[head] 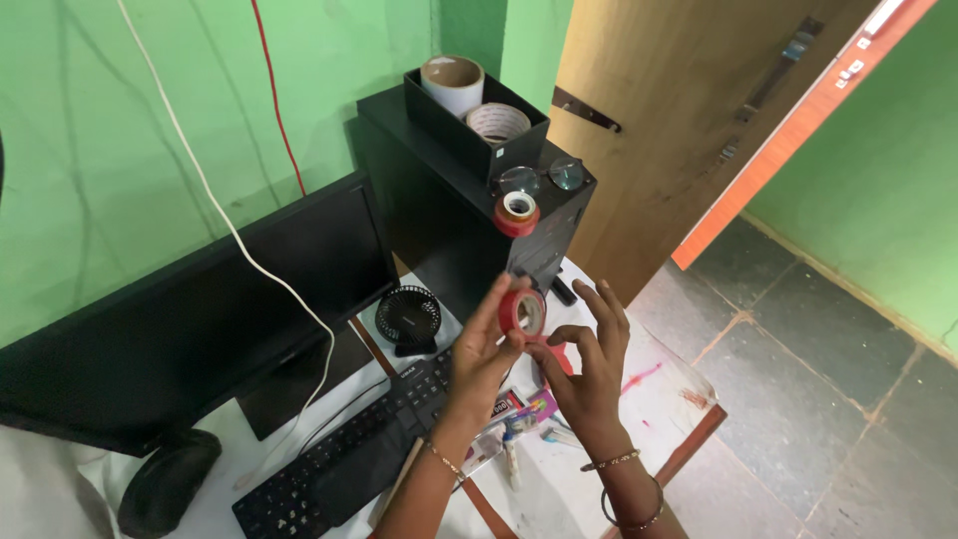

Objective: The person organizes small items on a desk by picking up rolls of tape, a pair of glasses, pens, and a box, then placing them on top of the computer tower. The person also opens a drawer and places additional items inside.

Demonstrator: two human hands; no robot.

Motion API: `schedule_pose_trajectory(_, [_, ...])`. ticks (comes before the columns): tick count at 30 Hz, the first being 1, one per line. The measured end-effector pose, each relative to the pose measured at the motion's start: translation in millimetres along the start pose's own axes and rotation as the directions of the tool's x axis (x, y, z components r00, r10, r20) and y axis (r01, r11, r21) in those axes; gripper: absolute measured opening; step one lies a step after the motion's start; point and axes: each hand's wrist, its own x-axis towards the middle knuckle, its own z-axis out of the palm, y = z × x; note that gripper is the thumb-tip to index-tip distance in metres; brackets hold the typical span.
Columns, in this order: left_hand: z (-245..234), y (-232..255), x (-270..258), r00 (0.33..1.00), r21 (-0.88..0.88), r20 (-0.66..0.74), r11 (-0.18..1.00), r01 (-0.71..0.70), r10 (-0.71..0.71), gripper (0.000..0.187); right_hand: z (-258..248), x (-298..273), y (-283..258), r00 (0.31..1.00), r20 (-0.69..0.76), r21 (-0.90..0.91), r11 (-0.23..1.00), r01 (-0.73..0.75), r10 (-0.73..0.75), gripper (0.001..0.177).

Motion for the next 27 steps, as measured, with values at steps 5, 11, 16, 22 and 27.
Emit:
schedule_pose_trajectory(5, [-13,10,44,0.973,0.191,-0.083,0.962,-0.196,0.215,0.079,8,4,3,0.999,-0.017,0.064,0.997,-0.046,0.047,0.026])
schedule_pose_trajectory(11, [-36,22,99,0.873,0.761,-0.012,0.57,-0.309,0.488,0.069,14,7,5,0.997,-0.011,0.062,0.996,-0.07,0.071,0.023])
schedule_pose_trajectory(16, [-61,14,140,0.812,0.913,0.126,0.254,-0.319,0.569,0.053,19,8,8,0.993,-0.009,0.042,0.992,-0.118,0.118,0.023])
schedule_pose_trajectory(22, [-69,13,158,0.814,0.92,0.144,0.227,-0.32,0.563,0.056,23,7,14,0.992,-0.007,0.04,0.991,-0.129,0.13,0.023])
schedule_pose_trajectory(27, [-67,19,158,0.801,0.866,0.118,0.334,-0.372,0.587,0.078,22,5,17,0.992,0.002,0.025,0.992,-0.125,0.125,0.024])
